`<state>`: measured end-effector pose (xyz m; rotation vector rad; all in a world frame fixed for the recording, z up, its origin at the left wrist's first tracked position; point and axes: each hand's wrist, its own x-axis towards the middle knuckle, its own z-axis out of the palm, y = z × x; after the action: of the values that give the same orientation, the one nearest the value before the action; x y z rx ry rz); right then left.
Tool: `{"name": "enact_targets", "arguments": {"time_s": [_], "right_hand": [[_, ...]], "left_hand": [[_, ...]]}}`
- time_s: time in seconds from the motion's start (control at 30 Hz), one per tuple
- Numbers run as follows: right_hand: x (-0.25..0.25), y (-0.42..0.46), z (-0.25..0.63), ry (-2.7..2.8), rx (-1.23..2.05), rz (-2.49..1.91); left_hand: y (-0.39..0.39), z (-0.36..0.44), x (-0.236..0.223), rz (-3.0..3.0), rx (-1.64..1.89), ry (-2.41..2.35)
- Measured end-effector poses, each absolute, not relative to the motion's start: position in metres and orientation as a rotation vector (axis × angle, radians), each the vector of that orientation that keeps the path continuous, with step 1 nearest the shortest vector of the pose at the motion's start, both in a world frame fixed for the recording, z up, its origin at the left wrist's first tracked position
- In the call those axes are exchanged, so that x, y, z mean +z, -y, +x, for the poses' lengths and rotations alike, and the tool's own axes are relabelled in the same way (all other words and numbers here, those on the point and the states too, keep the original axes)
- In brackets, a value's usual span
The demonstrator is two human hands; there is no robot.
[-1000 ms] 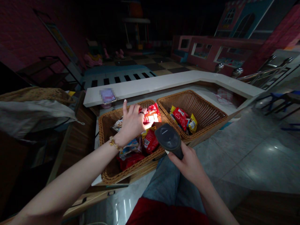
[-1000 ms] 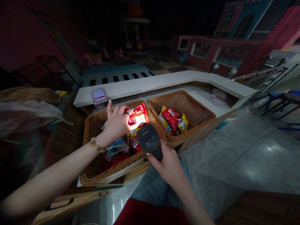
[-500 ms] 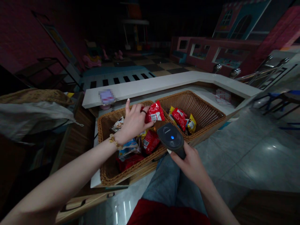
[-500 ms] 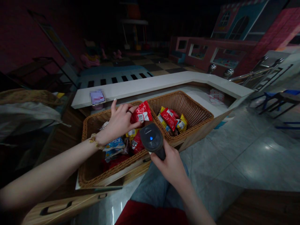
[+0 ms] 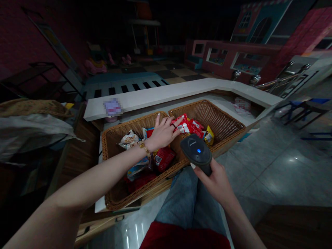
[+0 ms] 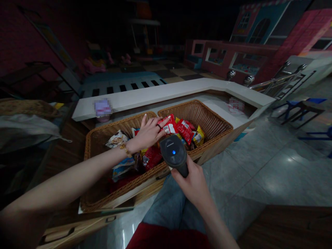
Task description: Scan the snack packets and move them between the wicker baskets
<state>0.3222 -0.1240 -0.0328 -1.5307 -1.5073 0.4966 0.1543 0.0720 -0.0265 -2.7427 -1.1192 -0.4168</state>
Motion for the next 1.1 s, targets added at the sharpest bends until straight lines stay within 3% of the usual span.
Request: {"name": "enact_targets", "arguments": {"time_s": [1.1], "right_hand": [[-0.037,0.121,0.328,1.484,0.482,-1.617]], "left_hand": [[-0.079,0.146,-0.014,-2.757,-0.354,1.025]]}}
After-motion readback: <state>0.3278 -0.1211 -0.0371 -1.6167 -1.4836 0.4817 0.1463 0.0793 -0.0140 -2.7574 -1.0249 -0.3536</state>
